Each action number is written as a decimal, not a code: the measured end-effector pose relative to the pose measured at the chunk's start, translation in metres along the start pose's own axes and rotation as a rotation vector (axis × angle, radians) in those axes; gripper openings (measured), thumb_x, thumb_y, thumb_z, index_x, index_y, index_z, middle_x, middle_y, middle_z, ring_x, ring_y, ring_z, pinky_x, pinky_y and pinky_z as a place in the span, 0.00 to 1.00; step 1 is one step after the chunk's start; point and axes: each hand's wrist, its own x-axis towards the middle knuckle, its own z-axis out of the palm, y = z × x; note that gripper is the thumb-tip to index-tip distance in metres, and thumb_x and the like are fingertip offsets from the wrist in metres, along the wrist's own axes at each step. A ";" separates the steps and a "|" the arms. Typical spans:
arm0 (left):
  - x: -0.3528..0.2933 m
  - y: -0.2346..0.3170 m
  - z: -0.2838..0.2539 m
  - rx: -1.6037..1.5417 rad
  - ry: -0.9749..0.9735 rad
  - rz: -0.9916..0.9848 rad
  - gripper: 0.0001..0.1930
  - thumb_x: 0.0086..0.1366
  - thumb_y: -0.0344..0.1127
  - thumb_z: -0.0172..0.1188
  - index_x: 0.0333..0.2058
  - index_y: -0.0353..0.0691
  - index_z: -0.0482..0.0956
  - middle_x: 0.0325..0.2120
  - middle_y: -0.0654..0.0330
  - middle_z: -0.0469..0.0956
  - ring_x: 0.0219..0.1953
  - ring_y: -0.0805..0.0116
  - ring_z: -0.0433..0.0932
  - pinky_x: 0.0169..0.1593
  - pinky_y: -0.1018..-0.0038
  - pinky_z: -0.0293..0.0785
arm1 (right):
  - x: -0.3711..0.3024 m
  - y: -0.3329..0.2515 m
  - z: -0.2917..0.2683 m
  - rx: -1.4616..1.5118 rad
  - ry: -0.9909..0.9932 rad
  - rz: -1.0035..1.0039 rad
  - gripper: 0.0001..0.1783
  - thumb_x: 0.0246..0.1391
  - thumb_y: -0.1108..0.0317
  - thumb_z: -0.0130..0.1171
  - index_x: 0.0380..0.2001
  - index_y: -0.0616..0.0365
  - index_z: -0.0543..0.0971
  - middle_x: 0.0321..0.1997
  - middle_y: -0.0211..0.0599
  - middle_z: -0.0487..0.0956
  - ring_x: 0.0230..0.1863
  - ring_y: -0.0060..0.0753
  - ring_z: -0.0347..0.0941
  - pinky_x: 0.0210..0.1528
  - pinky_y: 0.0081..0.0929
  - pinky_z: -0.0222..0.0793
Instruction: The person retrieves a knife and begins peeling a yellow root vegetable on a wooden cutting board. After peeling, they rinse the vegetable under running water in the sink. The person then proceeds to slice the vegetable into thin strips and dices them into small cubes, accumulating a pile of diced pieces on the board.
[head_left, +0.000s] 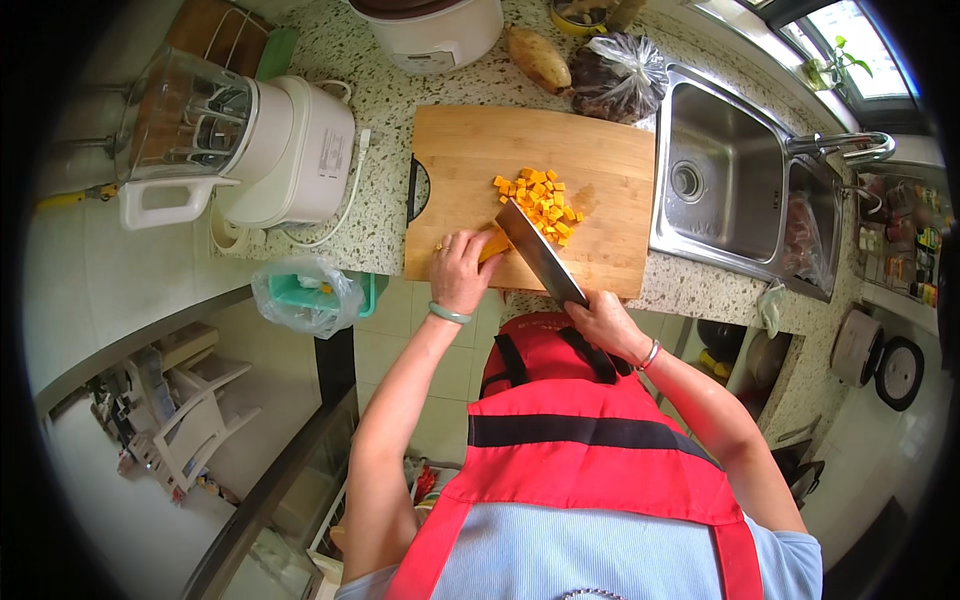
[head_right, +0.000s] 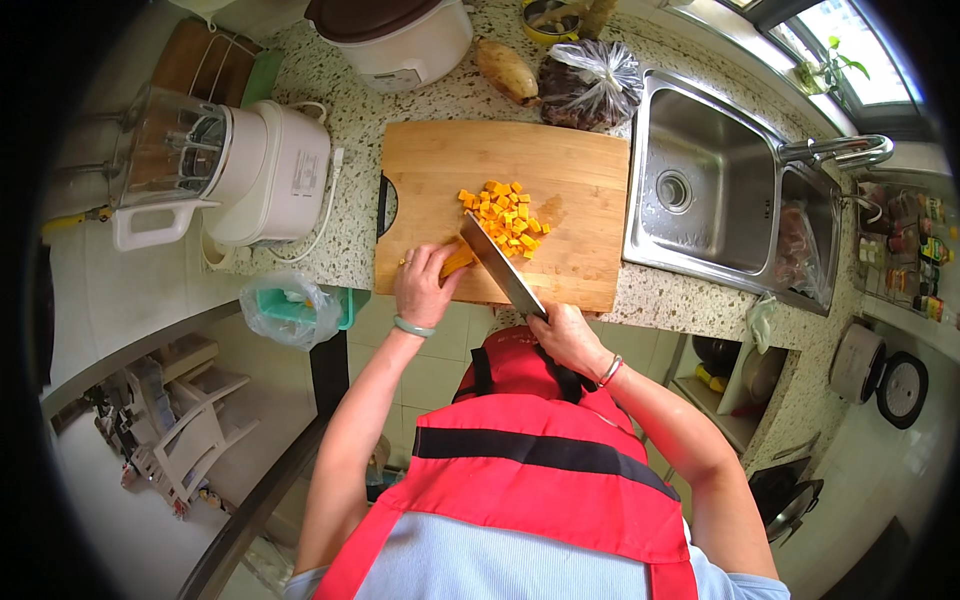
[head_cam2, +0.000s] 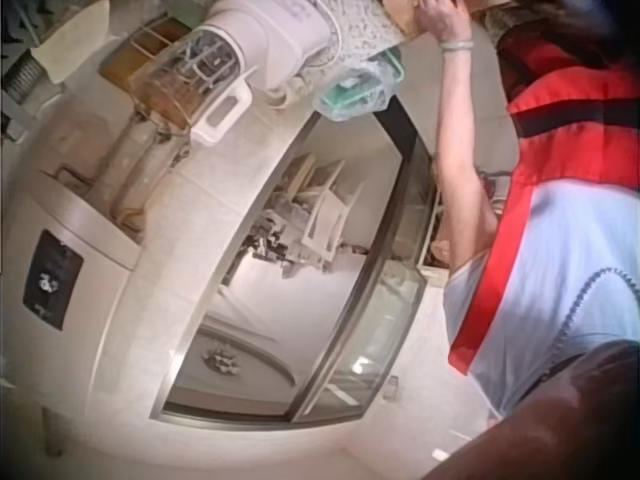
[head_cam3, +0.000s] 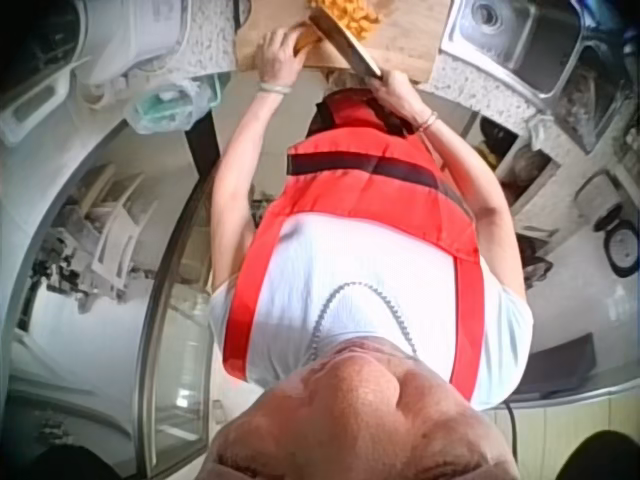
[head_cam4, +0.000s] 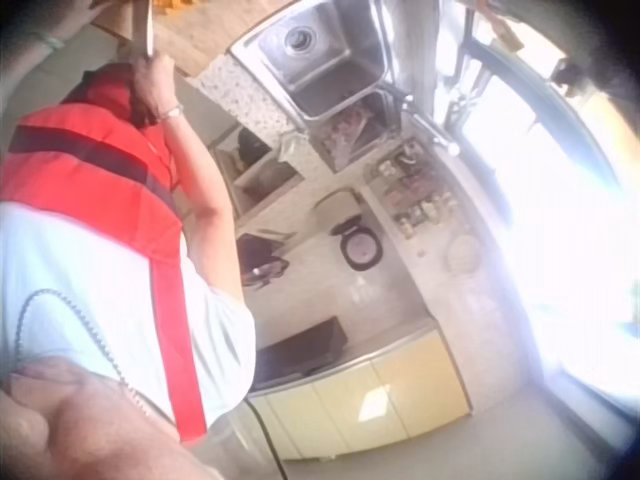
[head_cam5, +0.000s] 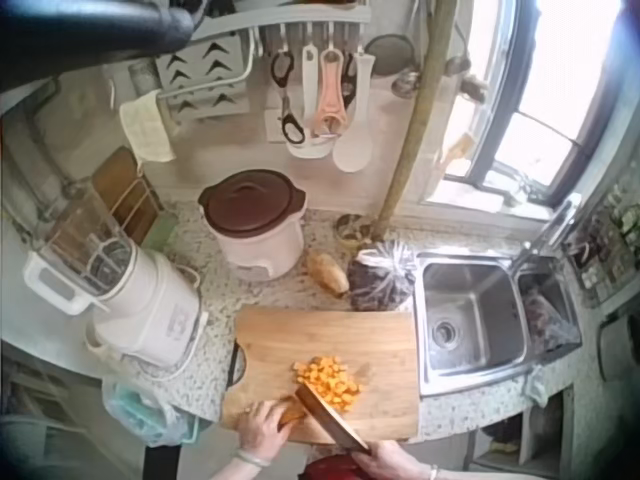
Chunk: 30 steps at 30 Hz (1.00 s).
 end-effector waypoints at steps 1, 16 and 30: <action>0.002 0.005 0.002 0.035 0.005 -0.004 0.21 0.52 0.38 0.70 0.45 0.46 0.76 0.40 0.63 0.73 0.44 0.59 0.72 0.45 0.64 0.71 | 0.000 -0.002 0.000 0.008 0.014 -0.013 0.11 0.60 0.67 0.52 0.39 0.63 0.77 0.18 0.52 0.75 0.18 0.42 0.75 0.27 0.41 0.70; -0.001 0.013 0.020 -0.058 0.200 -0.261 0.20 0.51 0.34 0.72 0.43 0.42 0.79 0.38 0.59 0.75 0.43 0.55 0.73 0.48 0.62 0.69 | -0.003 0.017 0.002 -0.094 0.080 -0.161 0.12 0.58 0.67 0.54 0.39 0.65 0.77 0.29 0.61 0.78 0.36 0.64 0.76 0.39 0.47 0.71; -0.014 0.019 0.001 0.010 0.130 -0.256 0.25 0.53 0.34 0.71 0.50 0.40 0.76 0.45 0.55 0.73 0.47 0.54 0.72 0.52 0.61 0.68 | 0.017 0.008 -0.009 -0.263 0.164 -0.186 0.11 0.59 0.64 0.52 0.35 0.62 0.78 0.27 0.60 0.78 0.34 0.65 0.75 0.39 0.53 0.71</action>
